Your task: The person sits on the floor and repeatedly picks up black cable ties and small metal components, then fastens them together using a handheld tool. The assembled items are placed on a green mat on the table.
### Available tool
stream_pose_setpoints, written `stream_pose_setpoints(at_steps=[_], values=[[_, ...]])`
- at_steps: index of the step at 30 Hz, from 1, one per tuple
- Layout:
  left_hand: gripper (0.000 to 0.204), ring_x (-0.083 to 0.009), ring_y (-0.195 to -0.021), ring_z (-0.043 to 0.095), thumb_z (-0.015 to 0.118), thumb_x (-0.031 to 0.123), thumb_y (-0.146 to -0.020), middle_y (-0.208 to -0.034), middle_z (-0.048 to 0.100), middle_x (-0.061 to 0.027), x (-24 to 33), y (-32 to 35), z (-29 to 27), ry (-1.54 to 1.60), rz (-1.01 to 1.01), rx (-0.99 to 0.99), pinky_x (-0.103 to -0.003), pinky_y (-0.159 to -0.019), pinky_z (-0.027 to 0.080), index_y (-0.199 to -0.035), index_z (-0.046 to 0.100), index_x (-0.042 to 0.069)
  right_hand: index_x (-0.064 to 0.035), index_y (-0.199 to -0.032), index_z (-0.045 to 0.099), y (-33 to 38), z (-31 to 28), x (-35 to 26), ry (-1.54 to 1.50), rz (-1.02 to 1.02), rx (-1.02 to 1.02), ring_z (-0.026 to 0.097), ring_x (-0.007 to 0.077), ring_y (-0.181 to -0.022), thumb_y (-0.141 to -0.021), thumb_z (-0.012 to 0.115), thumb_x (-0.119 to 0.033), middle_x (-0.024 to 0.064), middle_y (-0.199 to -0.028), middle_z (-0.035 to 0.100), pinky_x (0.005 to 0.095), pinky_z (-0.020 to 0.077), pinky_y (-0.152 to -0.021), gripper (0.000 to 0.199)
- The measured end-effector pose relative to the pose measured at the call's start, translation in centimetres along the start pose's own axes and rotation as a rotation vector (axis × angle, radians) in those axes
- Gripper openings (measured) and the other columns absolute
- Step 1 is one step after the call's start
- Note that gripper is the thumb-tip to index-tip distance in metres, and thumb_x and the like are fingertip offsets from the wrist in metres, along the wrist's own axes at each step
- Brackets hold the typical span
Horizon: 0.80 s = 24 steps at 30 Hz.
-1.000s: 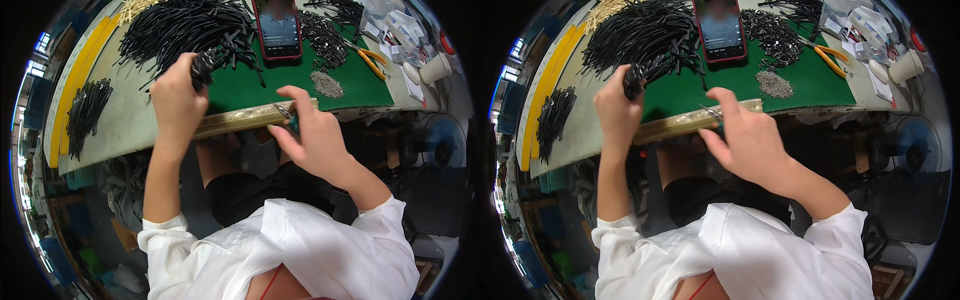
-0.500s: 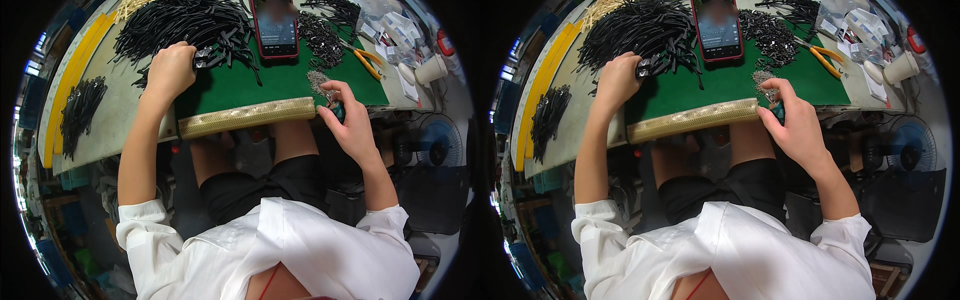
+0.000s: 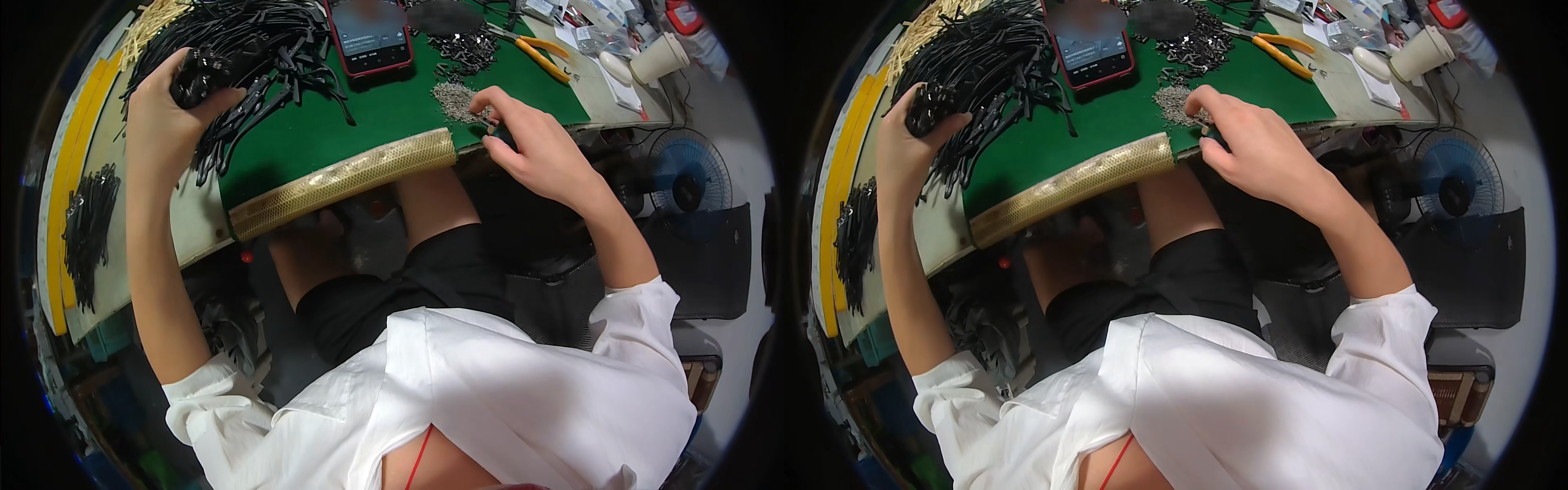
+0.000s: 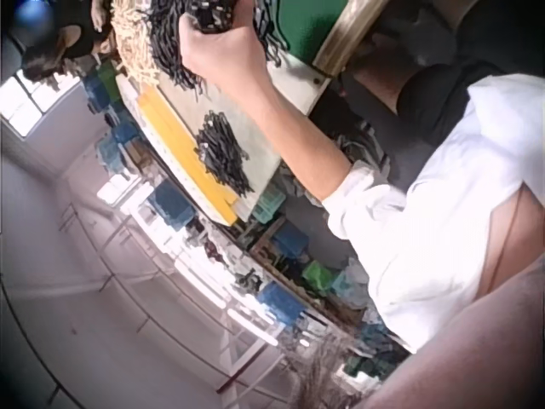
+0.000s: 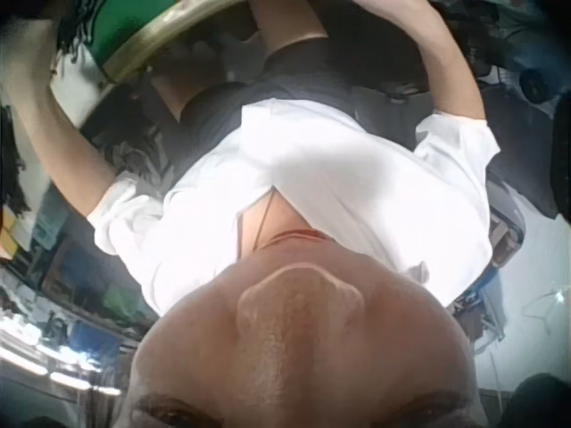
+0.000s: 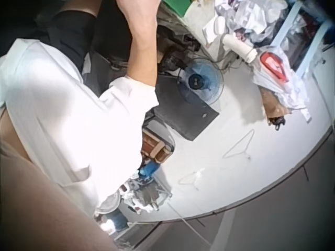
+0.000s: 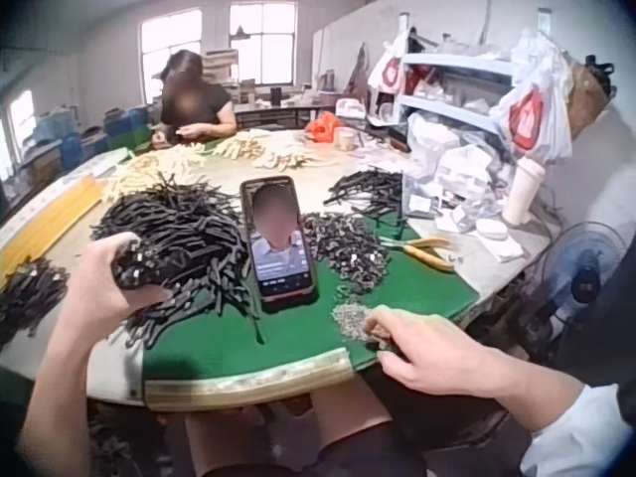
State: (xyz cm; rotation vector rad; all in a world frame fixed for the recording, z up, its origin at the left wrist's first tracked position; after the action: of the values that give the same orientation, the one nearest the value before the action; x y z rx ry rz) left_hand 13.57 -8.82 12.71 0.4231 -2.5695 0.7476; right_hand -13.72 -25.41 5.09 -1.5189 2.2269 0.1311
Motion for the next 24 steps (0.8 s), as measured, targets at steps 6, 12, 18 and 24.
stream_pose_setpoints(at_steps=[6, 12, 18, 24], values=[[0.018, -0.0054, -0.068, 0.056, 0.079, 0.009, -0.081, -0.074, 0.064, 0.0, 5.6, 2.9, 2.7, 0.228, 0.063, -0.029, -0.022, -0.064, 0.044, -0.091, 0.065, 0.001, -0.0078, -0.113, 0.055, -0.5, 0.7, -1.2, 0.098, 0.019, -0.171, 0.063, 0.0336, -0.095, -0.084, 0.062, -0.009, 0.0134, -0.103, 0.058, 0.0427, 0.0499, -0.081, 0.029], [0.018, -0.0057, -0.071, 0.058, 0.076, 0.002, -0.081, -0.08, 0.066, -0.0023, 6.8, 4.3, 4.1, 0.257, 0.082, -0.141, -0.023, -0.066, 0.047, -0.095, 0.065, -0.001, -0.0075, -0.111, 0.056, -1.0, 1.1, -1.7, 0.164, -0.012, -0.21, 0.064, 0.0356, -0.091, -0.083, 0.063, -0.007, 0.0145, -0.104, 0.061, 0.043, 0.0503, -0.08, 0.029], [0.033, -0.0085, -0.074, 0.063, 0.073, 0.002, -0.083, -0.1, 0.071, -0.0061, 6.8, 4.9, 4.1, 0.605, 0.023, -0.067, -0.022, -0.07, 0.052, -0.114, 0.065, -0.003, -0.0075, -0.111, 0.057, -1.1, 1.2, -1.6, 0.147, -0.005, -0.171, 0.064, 0.0363, -0.089, -0.083, 0.062, -0.007, 0.0154, -0.103, 0.062, 0.0434, 0.0508, -0.078, 0.029], [0.038, -0.0086, -0.073, 0.064, 0.074, 0.001, -0.081, -0.106, 0.071, -0.0103, 6.2, 5.7, 4.2, 0.724, -0.128, -0.063, -0.021, -0.065, 0.052, -0.117, 0.065, -0.003, -0.0077, -0.112, 0.056, -1.7, 1.2, -2.3, 0.202, -0.027, -0.22, 0.064, 0.0367, -0.088, -0.082, 0.061, -0.006, 0.0159, -0.104, 0.062, 0.0439, 0.0508, -0.077, 0.03]])
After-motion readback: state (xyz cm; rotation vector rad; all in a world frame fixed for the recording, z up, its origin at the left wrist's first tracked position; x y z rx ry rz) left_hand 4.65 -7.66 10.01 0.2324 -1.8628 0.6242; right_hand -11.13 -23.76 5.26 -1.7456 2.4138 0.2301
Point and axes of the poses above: each hand's wrist, its own y-axis away from the middle knuckle, its own z-axis out of the palm, x = y × z, the point moved 9 cm from there along -y, towards the middle knuckle
